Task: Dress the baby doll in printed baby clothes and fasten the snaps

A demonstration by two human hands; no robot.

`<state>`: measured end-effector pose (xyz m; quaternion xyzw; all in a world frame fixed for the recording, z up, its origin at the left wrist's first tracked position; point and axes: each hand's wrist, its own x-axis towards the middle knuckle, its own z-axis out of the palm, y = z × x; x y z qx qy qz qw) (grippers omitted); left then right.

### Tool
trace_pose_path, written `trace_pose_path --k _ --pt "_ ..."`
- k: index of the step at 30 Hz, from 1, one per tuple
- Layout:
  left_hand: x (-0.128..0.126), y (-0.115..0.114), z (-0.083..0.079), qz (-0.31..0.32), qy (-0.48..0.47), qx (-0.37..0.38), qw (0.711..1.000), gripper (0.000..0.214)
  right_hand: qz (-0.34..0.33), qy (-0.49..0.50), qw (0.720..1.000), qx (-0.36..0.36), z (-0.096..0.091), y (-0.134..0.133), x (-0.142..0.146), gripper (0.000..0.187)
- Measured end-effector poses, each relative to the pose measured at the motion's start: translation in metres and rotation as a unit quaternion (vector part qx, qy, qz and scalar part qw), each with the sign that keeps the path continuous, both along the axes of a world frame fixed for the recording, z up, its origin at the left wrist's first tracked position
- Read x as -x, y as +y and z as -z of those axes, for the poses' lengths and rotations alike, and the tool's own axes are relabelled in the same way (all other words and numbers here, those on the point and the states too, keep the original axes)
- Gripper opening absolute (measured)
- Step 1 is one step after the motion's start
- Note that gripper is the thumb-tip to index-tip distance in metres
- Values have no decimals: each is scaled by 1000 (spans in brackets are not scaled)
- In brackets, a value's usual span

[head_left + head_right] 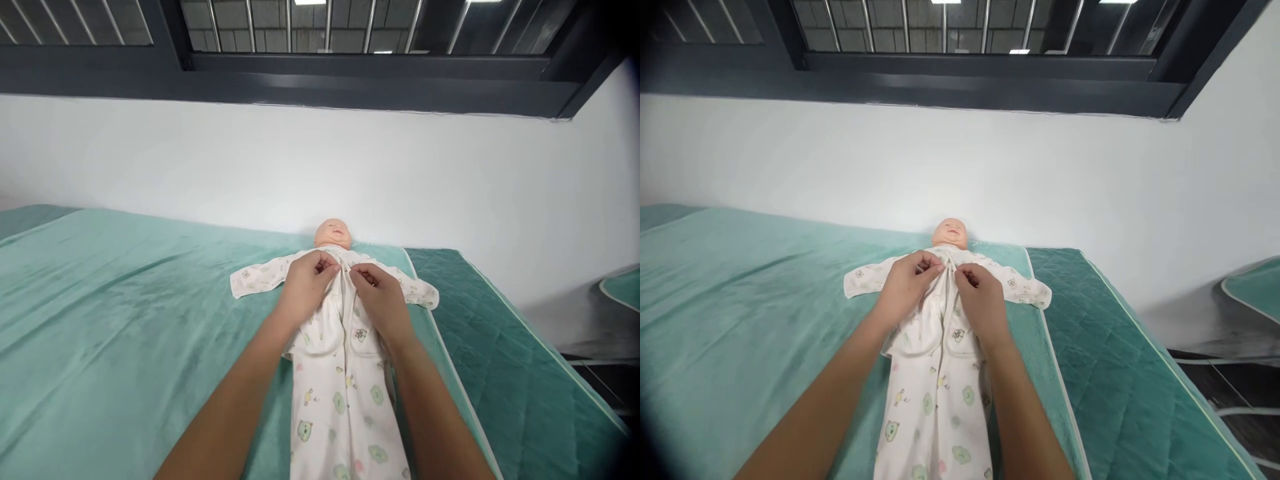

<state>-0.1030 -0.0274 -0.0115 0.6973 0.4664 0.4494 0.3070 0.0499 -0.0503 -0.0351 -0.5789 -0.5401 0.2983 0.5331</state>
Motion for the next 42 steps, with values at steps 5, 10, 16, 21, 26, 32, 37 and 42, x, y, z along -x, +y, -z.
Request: trace_pose_path --k 5,10,16,21,26,32,37,42 --pt "-9 -2 -1 -15 -49 25 998 15 -14 72 997 -11 -3 3 0 21" --pt "-8 3 7 1 -51 42 998 14 -35 100 994 6 1 4 1 21" --pt "-8 5 11 10 -37 36 999 12 -53 124 991 19 4 4 -3 24" --pt "-9 6 12 -1 -43 40 998 11 -75 129 989 13 9 7 -4 28" --pt "-11 6 15 -27 -53 39 998 8 -83 83 993 9 6 5 -3 29" --pt "-9 4 11 5 -23 28 999 12 -85 12 996 21 1 3 -3 29" --pt "-9 -1 4 4 19 34 999 16 -63 -64 996 11 -1 3 -1 25" --pt "-14 -2 11 -24 -7 34 999 14 -55 -114 992 10 -3 0 4 20"
